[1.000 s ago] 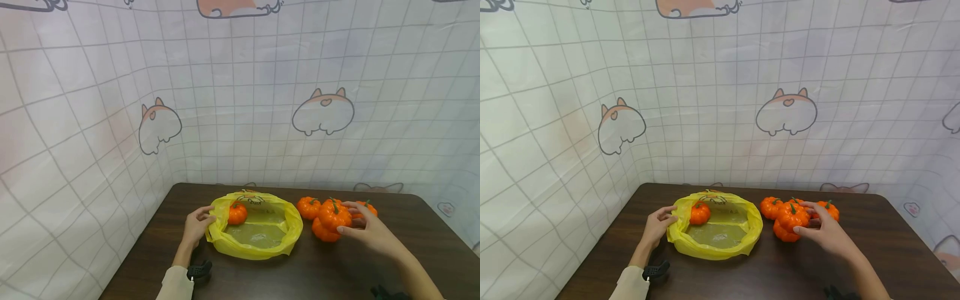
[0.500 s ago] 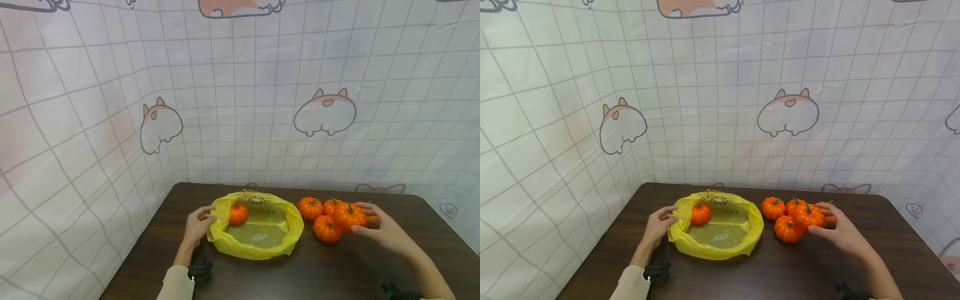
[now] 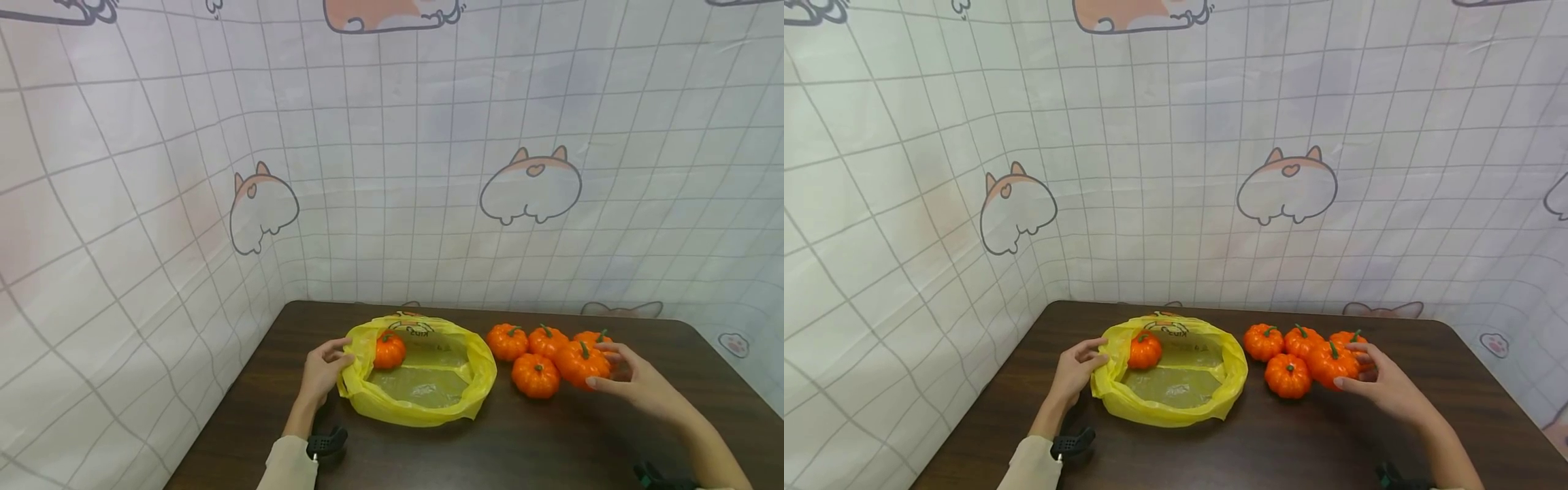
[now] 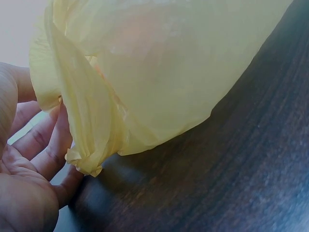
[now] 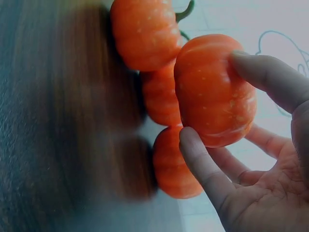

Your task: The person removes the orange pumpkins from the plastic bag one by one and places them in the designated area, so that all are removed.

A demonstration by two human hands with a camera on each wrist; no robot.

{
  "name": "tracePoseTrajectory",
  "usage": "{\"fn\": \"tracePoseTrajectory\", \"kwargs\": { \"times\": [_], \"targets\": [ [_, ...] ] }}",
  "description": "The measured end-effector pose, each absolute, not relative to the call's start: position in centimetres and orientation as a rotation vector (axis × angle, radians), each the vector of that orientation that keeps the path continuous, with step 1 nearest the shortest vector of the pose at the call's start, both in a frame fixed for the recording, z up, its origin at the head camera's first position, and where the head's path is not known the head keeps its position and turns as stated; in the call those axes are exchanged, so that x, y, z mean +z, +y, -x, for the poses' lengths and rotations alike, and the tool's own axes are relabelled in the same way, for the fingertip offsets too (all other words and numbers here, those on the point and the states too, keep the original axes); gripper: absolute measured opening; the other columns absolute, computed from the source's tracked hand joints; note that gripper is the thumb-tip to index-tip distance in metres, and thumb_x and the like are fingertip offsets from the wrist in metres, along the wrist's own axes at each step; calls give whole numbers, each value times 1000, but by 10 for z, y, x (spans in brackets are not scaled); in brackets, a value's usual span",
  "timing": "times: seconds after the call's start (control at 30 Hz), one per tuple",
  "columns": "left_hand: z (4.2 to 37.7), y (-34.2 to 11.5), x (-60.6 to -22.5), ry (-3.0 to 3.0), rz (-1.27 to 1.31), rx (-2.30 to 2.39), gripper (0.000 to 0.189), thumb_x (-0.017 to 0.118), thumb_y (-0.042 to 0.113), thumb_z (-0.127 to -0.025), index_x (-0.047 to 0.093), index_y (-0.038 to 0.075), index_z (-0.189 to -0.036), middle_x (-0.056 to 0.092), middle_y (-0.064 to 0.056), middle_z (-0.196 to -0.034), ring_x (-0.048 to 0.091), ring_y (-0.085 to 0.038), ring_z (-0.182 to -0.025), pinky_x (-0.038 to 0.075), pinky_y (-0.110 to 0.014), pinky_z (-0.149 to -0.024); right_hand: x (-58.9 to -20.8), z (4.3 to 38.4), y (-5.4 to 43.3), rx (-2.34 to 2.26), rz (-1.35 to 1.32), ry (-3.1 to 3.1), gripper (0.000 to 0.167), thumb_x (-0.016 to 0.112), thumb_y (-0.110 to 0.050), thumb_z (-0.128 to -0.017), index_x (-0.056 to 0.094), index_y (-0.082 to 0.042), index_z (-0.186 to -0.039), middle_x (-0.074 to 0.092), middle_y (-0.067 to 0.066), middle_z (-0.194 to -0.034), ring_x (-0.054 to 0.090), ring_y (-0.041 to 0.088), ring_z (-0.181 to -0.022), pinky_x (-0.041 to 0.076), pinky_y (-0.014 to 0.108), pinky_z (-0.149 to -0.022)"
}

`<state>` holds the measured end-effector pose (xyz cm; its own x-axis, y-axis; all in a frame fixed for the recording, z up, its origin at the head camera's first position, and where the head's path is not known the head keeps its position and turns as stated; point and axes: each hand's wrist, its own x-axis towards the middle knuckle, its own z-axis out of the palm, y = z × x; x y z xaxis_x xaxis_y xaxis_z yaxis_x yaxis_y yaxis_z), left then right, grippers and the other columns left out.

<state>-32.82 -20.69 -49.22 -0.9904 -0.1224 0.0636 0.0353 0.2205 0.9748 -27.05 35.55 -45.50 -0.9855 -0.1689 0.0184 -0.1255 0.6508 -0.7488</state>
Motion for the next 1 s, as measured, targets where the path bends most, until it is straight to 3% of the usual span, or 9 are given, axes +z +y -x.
{"fn": "tracePoseTrajectory", "kwargs": {
  "times": [0.23, 0.47, 0.67, 1.0],
  "targets": [
    [338, -213, -506, -2352, -86, -1868, 35, 74, 12, -94, 71, 12, -129, 75, -12, -97, 64, -13, -78, 53, -26, -67, -463, 274, 361, -1248, 236, 2780, 76, 68, -31, -99, 28, 2, -154, 35, 45, -147, 52, 57, -122, 56, 52, -81],
    [336, -214, -504, -2349, -81, -1873, 33, 74, 12, -94, 72, 14, -127, 74, -10, -94, 64, -14, -78, 53, -26, -67, -471, 278, 366, -1175, 221, 2795, 75, 69, -33, -98, 32, 5, -151, 43, 43, -141, 54, 52, -122, 54, 47, -83],
    [336, -213, -506, -2360, -85, -1856, 33, 73, 12, -94, 72, 13, -127, 75, -10, -95, 64, -14, -76, 53, -26, -66, -476, 278, 368, -1116, 202, 2810, 76, 70, -37, -97, 35, 5, -149, 48, 41, -138, 57, 49, -120, 54, 51, -85],
    [338, -211, -507, -2355, -71, -1855, 34, 74, 12, -94, 72, 14, -127, 75, -10, -95, 64, -14, -77, 52, -27, -67, -483, 279, 374, -1135, 215, 2791, 74, 69, -34, -97, 35, 7, -148, 50, 39, -135, 62, 39, -112, 53, 39, -79]
  ]
}}
